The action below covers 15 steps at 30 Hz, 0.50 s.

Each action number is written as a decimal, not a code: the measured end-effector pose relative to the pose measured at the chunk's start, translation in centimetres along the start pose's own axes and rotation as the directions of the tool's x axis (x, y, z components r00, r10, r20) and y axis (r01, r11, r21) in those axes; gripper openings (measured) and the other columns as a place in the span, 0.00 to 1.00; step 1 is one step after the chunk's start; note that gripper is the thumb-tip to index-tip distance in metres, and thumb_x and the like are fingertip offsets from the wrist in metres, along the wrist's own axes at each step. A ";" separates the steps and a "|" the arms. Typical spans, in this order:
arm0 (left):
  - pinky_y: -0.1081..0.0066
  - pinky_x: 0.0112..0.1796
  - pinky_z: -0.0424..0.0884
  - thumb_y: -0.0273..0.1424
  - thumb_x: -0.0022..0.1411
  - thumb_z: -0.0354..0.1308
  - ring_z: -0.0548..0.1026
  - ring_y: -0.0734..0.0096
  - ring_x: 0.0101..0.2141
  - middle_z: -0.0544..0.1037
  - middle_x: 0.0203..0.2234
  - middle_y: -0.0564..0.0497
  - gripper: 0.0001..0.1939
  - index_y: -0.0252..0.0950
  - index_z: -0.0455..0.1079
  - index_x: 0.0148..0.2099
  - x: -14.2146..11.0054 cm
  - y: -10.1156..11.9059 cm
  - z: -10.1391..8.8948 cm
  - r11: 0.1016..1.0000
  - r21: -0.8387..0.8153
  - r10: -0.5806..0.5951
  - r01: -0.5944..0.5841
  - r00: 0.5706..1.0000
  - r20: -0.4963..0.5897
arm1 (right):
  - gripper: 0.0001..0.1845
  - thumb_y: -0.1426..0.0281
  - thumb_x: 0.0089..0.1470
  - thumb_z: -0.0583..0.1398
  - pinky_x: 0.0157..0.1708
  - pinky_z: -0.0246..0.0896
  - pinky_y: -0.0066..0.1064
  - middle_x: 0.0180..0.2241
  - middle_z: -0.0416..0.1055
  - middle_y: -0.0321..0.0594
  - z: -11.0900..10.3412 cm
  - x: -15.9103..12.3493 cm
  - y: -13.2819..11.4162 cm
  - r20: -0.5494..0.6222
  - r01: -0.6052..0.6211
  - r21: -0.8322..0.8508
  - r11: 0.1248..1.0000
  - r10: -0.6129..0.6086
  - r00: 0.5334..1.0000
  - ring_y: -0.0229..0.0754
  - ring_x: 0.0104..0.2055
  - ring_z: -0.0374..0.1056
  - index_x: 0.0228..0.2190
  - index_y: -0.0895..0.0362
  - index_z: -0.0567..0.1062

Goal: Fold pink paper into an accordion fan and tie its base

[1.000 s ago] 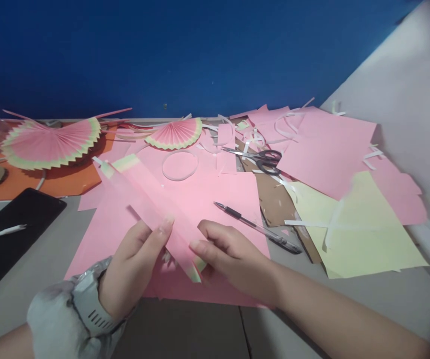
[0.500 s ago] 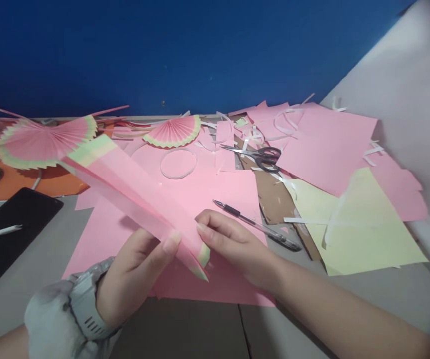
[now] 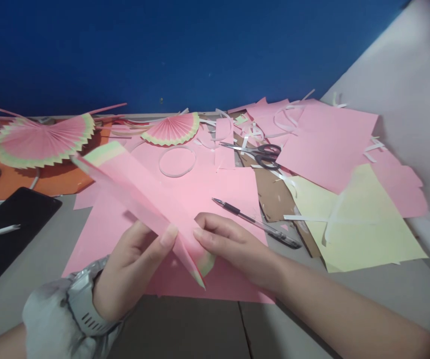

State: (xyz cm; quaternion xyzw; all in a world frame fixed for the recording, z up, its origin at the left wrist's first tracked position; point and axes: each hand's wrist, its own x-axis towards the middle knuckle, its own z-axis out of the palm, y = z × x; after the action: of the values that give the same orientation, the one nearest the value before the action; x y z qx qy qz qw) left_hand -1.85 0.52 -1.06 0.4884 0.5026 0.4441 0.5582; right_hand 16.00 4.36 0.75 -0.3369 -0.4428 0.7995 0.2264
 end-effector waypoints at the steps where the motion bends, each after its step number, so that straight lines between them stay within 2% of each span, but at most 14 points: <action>1: 0.67 0.43 0.70 0.36 0.64 0.53 0.74 0.68 0.34 0.78 0.33 0.53 0.10 0.42 0.74 0.42 0.2 0.4 0.1 0.999 0.044 0.020 -0.022 0.999 0.029 | 0.15 0.57 0.54 0.59 0.32 0.52 0.26 0.26 0.59 0.31 0.0 0.0 -0.1 -0.005 0.011 -0.009 1.000 -0.011 1.000 0.33 0.28 0.56 0.28 0.57 0.66; 3: 0.69 0.40 0.72 0.35 0.62 0.55 0.73 0.71 0.28 0.77 0.27 0.54 0.08 0.41 0.75 0.38 0.6 1.1 0.3 0.989 0.123 0.070 -0.083 0.991 0.111 | 0.14 0.59 0.51 0.62 0.32 0.52 0.25 0.28 0.60 0.31 0.0 -0.1 -0.2 0.011 0.018 -0.022 1.000 -0.017 1.000 0.33 0.30 0.57 0.31 0.56 0.67; 5: 0.70 0.36 0.72 0.34 0.62 0.55 0.73 0.71 0.27 0.78 0.27 0.53 0.09 0.40 0.76 0.38 0.9 1.7 0.4 0.981 0.151 0.096 -0.125 0.978 0.187 | 0.13 0.61 0.50 0.63 0.34 0.53 0.26 0.30 0.62 0.32 -0.1 -0.1 -0.3 0.033 0.011 -0.014 1.000 -0.011 0.999 0.35 0.33 0.59 0.32 0.56 0.67; 8: 0.71 0.36 0.71 0.33 0.63 0.53 0.75 0.68 0.31 0.79 0.31 0.51 0.11 0.41 0.75 0.44 1.0 1.9 0.5 0.978 0.161 0.087 -0.134 0.960 0.267 | 0.13 0.60 0.51 0.61 0.38 0.55 0.29 0.30 0.63 0.34 -0.2 -0.1 -0.3 0.030 0.013 0.028 1.000 -0.014 0.999 0.37 0.35 0.61 0.31 0.56 0.67; 10: 0.72 0.37 0.71 0.33 0.63 0.53 0.76 0.68 0.33 0.80 0.33 0.52 0.11 0.43 0.75 0.45 0.8 1.8 0.4 0.980 0.156 0.074 -0.126 0.951 0.300 | 0.15 0.57 0.52 0.60 0.36 0.55 0.30 0.29 0.63 0.34 -0.5 0.0 -0.2 0.039 0.003 0.061 0.998 -0.006 0.999 0.37 0.33 0.61 0.30 0.56 0.65; 12: 0.73 0.37 0.70 0.33 0.63 0.53 0.76 0.69 0.35 0.79 0.36 0.53 0.11 0.44 0.73 0.46 0.6 1.6 0.4 0.986 0.130 0.062 -0.103 0.955 0.291 | 0.17 0.56 0.51 0.60 0.32 0.55 0.29 0.27 0.62 0.32 -0.7 0.1 0.0 0.063 -0.017 0.077 0.997 0.012 0.998 0.35 0.29 0.59 0.30 0.55 0.63; 15: 0.74 0.37 0.70 0.37 0.61 0.56 0.75 0.68 0.38 0.78 0.40 0.52 0.13 0.42 0.69 0.48 0.6 1.4 0.3 0.994 0.077 0.061 -0.077 0.980 0.189 | 0.19 0.59 0.48 0.64 0.25 0.49 0.24 0.25 0.60 0.29 -0.7 0.2 0.1 0.086 -0.028 0.078 0.997 0.021 0.996 0.31 0.23 0.53 0.30 0.54 0.60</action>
State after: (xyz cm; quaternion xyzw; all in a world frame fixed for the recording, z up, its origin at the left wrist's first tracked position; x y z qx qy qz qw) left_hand -1.53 1.23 0.24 0.5678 0.4491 0.3942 0.5661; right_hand 16.38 4.83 0.35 -0.2989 -0.4157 0.8327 0.2108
